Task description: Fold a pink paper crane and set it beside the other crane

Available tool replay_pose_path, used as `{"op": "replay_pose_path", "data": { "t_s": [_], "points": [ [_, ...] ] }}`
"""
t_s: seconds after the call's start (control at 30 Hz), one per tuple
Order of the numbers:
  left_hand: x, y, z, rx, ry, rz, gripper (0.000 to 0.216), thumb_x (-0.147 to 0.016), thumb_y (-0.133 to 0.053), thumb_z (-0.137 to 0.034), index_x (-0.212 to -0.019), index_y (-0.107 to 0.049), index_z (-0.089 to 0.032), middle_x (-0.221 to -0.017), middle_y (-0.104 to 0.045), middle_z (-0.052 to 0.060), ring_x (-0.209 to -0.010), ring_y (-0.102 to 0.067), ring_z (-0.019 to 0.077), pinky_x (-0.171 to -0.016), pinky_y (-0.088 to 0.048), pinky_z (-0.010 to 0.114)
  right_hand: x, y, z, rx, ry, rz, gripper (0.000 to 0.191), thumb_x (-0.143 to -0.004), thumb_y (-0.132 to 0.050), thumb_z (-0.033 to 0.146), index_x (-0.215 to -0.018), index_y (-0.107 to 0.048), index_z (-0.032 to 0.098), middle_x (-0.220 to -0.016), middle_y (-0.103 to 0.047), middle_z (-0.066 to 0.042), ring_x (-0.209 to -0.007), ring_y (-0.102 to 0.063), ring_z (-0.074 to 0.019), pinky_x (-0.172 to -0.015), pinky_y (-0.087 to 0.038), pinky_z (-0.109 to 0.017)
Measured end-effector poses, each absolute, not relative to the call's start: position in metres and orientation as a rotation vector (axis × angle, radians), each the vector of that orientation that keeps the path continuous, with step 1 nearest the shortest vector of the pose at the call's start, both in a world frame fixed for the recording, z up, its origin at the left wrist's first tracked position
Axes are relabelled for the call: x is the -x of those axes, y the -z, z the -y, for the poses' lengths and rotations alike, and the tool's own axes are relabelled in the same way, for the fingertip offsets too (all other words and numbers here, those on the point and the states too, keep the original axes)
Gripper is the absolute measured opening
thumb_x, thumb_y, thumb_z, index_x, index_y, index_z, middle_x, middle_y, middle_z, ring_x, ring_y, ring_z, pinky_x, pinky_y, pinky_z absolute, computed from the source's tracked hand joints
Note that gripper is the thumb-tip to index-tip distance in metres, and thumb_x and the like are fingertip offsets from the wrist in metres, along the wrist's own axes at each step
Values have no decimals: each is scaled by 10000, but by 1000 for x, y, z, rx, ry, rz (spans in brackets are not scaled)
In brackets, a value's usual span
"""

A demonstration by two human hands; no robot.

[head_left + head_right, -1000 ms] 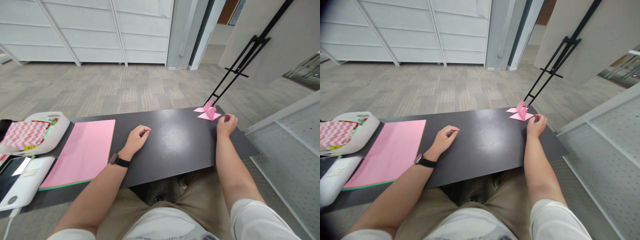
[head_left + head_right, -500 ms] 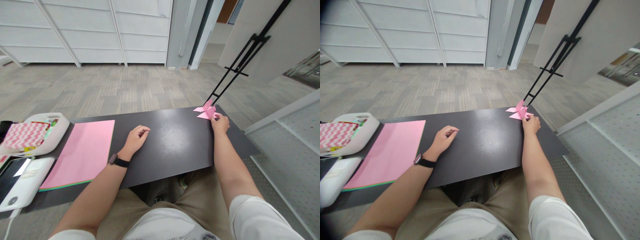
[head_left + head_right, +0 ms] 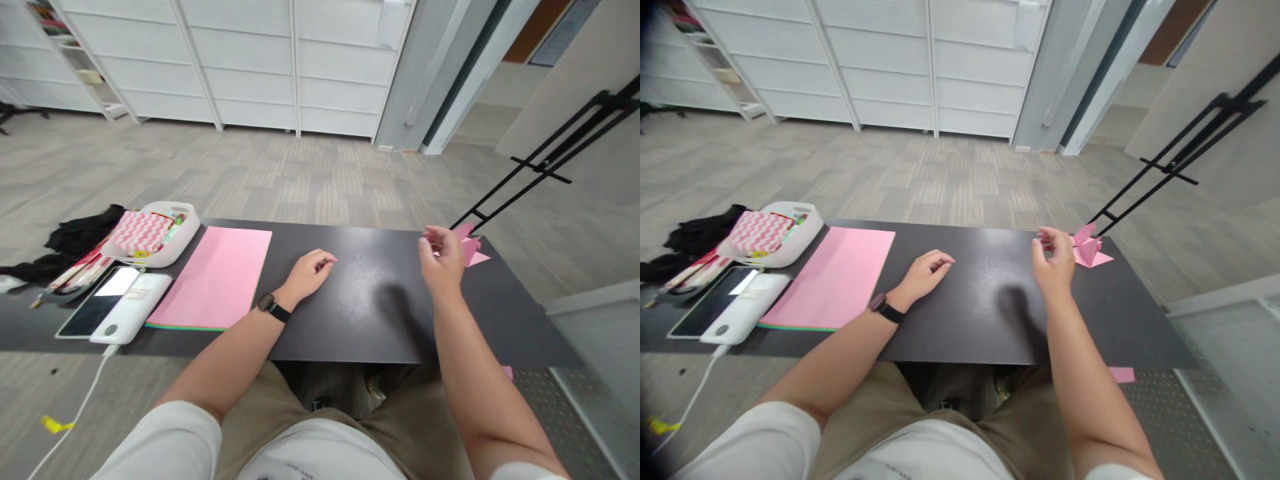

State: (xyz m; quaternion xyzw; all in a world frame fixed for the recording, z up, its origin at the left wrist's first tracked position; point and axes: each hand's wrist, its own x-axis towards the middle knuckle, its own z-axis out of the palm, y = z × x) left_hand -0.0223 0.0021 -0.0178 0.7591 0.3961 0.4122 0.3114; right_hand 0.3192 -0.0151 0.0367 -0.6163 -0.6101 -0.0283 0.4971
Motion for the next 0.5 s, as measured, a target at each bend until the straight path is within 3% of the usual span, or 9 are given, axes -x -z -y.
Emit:
{"op": "replay_pose_path", "data": {
  "t_s": [0.2,0.27,0.5],
  "points": [
    [22,15,-1,-1970,-1180,-1060,171,-1019,-611,-212,-1127,-743,-225,-1051,-729,48,-894,-685,172,-794,-548,311,-205,10,-6,1372,-453,1733,289,-945,-635,434,-1145,-756,264,-1078,-750,-79,-800,-692,-227,-775,-585,-414],
    [21,15,-1,-1971,-1203,-1089,184,-1012,-610,-197,-1148,-731,-222,-1062,-718,43,-884,-678,162,-779,-547,295,-188,33,-12,1402,-455,1696,312,-954,-596,435,-1126,-765,237,-995,-744,-80,-750,-655,-222,-825,-578,-435],
    [18,11,6,-2152,-1216,-1029,219,-1038,-561,-159,-1181,-715,-218,-1088,-719,55,-884,-682,165,-828,-581,309,-184,57,-22,1403,-428,1639,279,-935,-579,381,-1073,-772,233,-1045,-734,-96,-817,-680,-237,-870,-577,-421]
  ]
}}
